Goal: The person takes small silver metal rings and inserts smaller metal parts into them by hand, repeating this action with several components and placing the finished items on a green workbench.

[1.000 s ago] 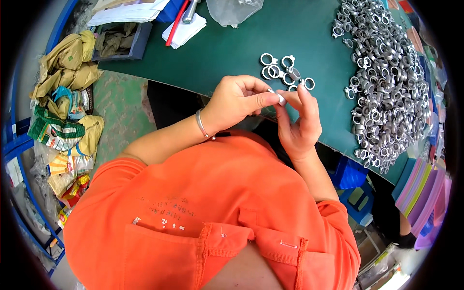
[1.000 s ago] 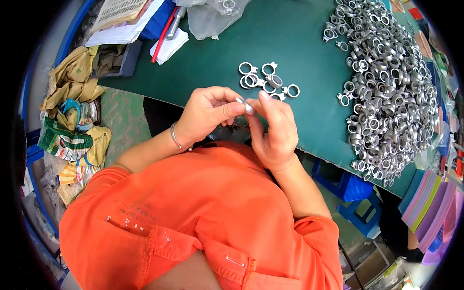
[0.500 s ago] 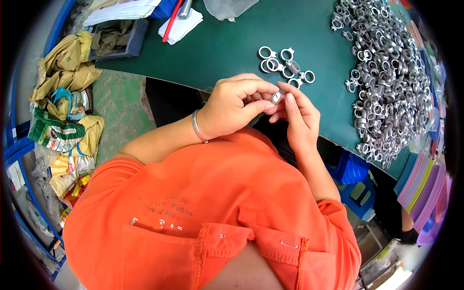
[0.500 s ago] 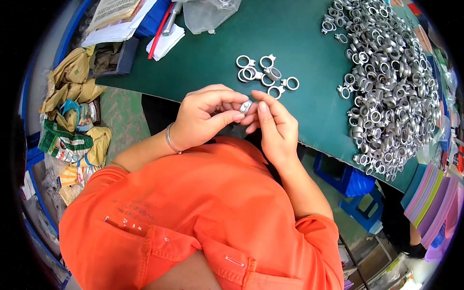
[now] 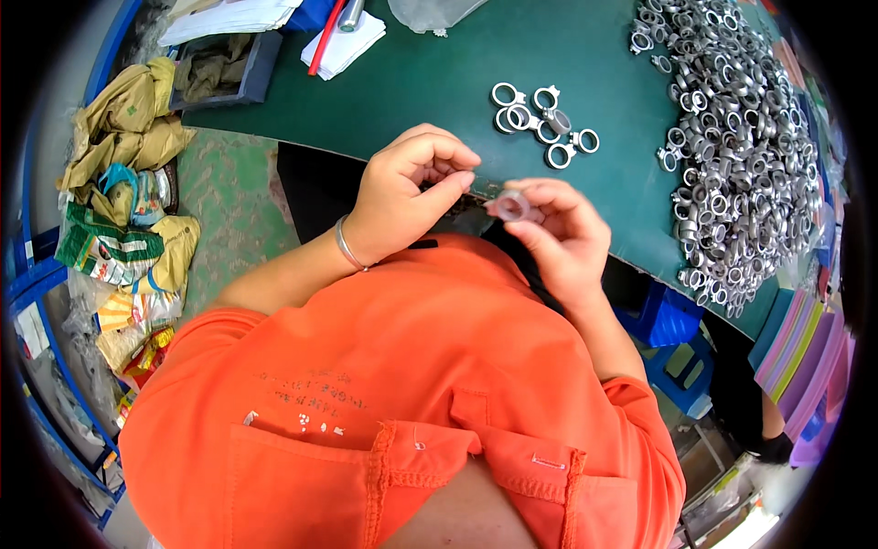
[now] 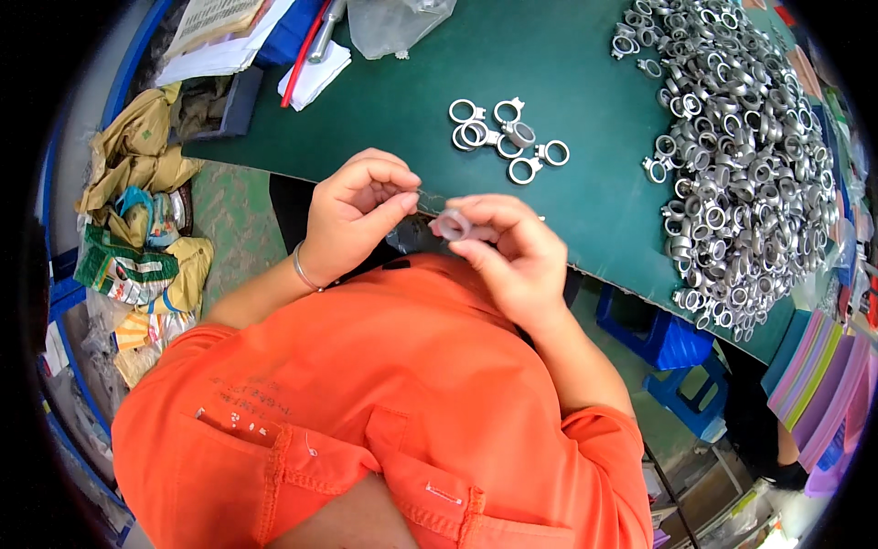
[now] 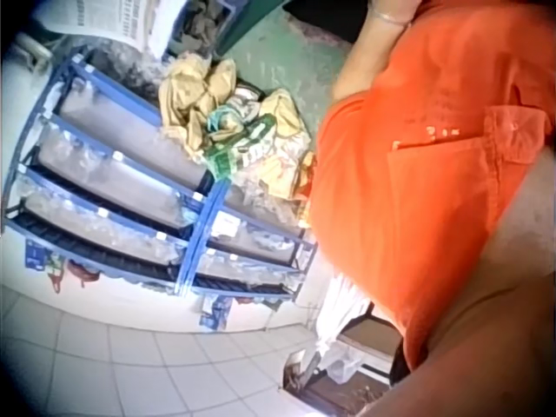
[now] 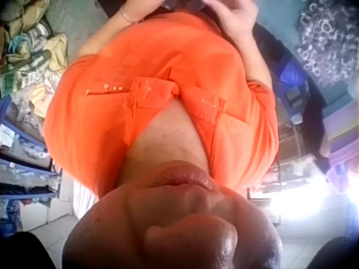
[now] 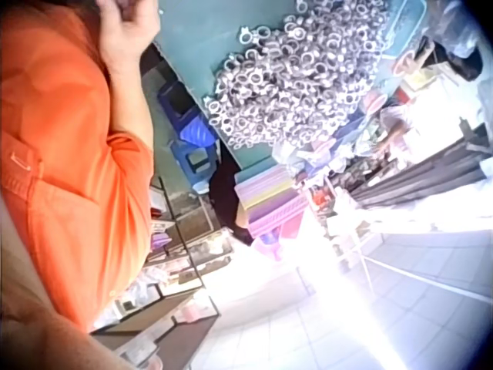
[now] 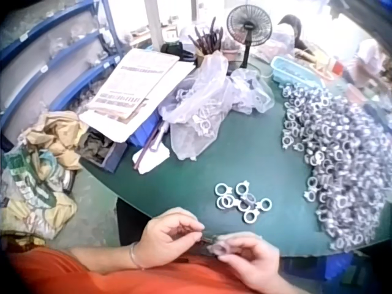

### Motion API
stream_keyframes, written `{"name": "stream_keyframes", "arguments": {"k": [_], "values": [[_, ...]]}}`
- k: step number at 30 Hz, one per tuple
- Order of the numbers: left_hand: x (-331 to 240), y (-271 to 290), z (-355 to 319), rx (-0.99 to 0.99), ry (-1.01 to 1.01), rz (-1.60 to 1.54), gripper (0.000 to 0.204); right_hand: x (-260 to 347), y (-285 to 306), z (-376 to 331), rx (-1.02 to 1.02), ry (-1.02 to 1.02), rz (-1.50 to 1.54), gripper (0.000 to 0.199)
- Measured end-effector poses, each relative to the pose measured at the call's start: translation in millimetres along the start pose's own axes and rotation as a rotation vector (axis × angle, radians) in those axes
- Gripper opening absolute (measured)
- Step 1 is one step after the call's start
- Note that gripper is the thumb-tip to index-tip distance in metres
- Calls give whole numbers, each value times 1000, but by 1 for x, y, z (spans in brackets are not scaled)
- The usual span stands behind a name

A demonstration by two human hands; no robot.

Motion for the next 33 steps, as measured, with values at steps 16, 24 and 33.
{"name": "stream_keyframes", "arguments": {"k": [16,24,33], "values": [[15,-13,5,94,178,-56,12,21,28,17,-153,327,-983,16],[4,-26,10,188,258,-366,13,15,7,1,-127,265,-374,31],[10,-23,4,137,310,-360,15,22,6,3,-124,249,-451,26]]}}
Point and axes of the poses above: each hand's wrist, its own z-axis towards the middle knuckle, its own y-axis out of the back of the hand, x = y × z, the point moved 5 cm from there along z, towards the middle knuckle, and after that the axes turned 12 degrees about -z, right-handed, at the moved point
